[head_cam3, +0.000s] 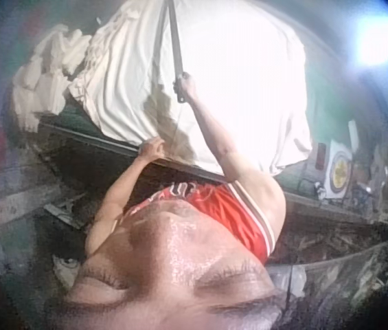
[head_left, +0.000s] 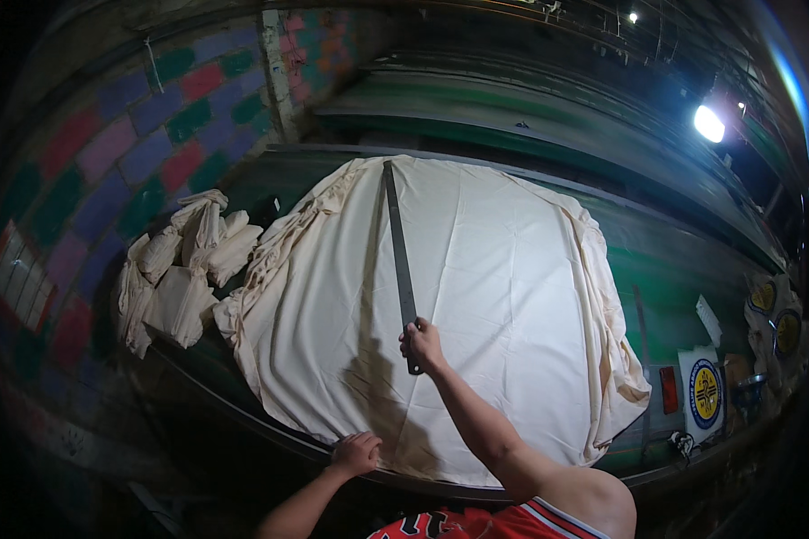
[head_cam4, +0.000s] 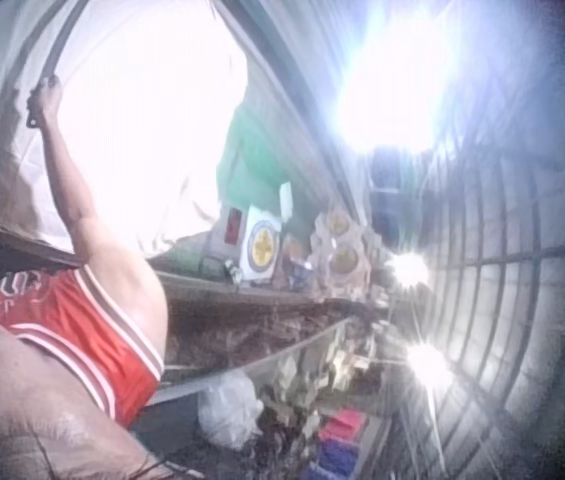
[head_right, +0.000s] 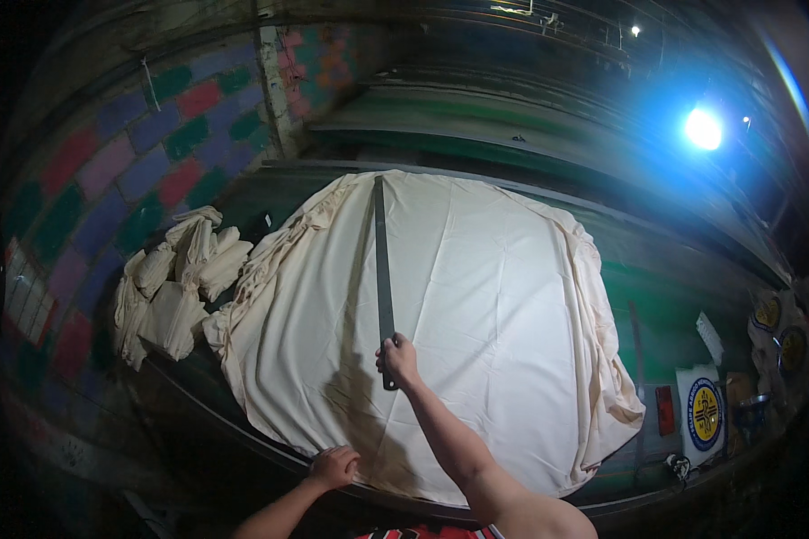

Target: The person unfolds a large off-white fabric on a green worktable, aligns it, and uses a long metal straightedge to guide a cutting tool along the fabric's length. The person repeatedly repositions the straightedge and continues cutting across the fabric surface.

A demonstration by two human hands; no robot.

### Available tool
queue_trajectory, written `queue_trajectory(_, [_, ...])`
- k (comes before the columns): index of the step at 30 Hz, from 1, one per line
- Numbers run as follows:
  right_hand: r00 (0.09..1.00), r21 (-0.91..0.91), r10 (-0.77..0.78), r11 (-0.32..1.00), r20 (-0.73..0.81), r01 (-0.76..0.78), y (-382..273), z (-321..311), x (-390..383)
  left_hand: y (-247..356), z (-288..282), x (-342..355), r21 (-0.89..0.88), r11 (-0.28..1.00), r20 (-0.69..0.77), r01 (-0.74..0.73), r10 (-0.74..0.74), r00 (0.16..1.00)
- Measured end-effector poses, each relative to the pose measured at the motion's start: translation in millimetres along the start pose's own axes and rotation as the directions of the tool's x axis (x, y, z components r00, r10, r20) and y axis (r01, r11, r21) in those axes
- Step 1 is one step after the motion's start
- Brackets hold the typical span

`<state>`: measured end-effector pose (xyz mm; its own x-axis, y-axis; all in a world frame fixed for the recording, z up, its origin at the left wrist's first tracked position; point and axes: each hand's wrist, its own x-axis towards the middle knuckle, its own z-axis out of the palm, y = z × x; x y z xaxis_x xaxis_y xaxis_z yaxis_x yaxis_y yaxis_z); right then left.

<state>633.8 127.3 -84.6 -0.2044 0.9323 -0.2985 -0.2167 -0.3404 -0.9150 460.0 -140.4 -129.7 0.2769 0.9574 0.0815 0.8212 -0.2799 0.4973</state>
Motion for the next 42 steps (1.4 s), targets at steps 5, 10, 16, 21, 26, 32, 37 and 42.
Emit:
queue_trajectory(5, [0.999, 0.002, -0.040, 0.999, -0.037, 0.040, 5.5, -26.2, -74.2, 1.2, 0.4, -0.5, -0.015, 1.000, -0.021, -0.024, 0.023, 1.000])
queue_trajectory(10, [0.987, 0.100, -0.008, 0.995, -0.160, 0.024, 6.6, -62.0, -119.2, 1.2, 0.7, 0.8, -0.017, 1.000, 0.010, -0.015, 0.015, 1.000])
queue_trajectory(16, [0.934, 0.083, -0.092, 0.988, -0.346, 0.128, 6.0, -104.1, -136.7, 0.1, 0.6, -0.9, -0.005, 1.000, 0.029, -0.012, 0.012, 1.000])
queue_trajectory(21, [0.872, -0.128, -0.178, 0.983, -0.457, 0.134, -17.3, -160.1, -107.7, -0.9, 1.9, -1.6, -0.021, 0.999, 0.006, -0.037, 0.037, 0.999])
queue_trajectory(26, [0.887, -0.022, -0.086, 0.996, -0.453, 0.085, -36.6, -198.6, -79.0, -2.8, 5.3, -2.4, -0.036, 0.999, -0.002, -0.027, 0.027, 1.000])
queue_trajectory(32, [0.883, -0.011, -0.064, 0.998, -0.466, 0.066, -24.4, -183.5, -121.1, -3.5, 5.4, -3.1, -0.012, 1.000, 0.043, -0.012, 0.013, 0.999])
queue_trajectory(37, [0.857, -0.043, -0.121, 0.992, -0.500, 0.116, -15.0, -166.8, -156.8, -5.1, 6.1, -2.8, 0.007, 0.999, 0.072, -0.034, 0.033, 0.997])
queue_trajectory(42, [0.819, -0.142, -0.129, 0.988, -0.559, 0.059, -35.8, -199.7, -121.0, -6.5, 6.0, -4.0, -0.010, 0.996, 0.039, -0.088, 0.089, 0.995])
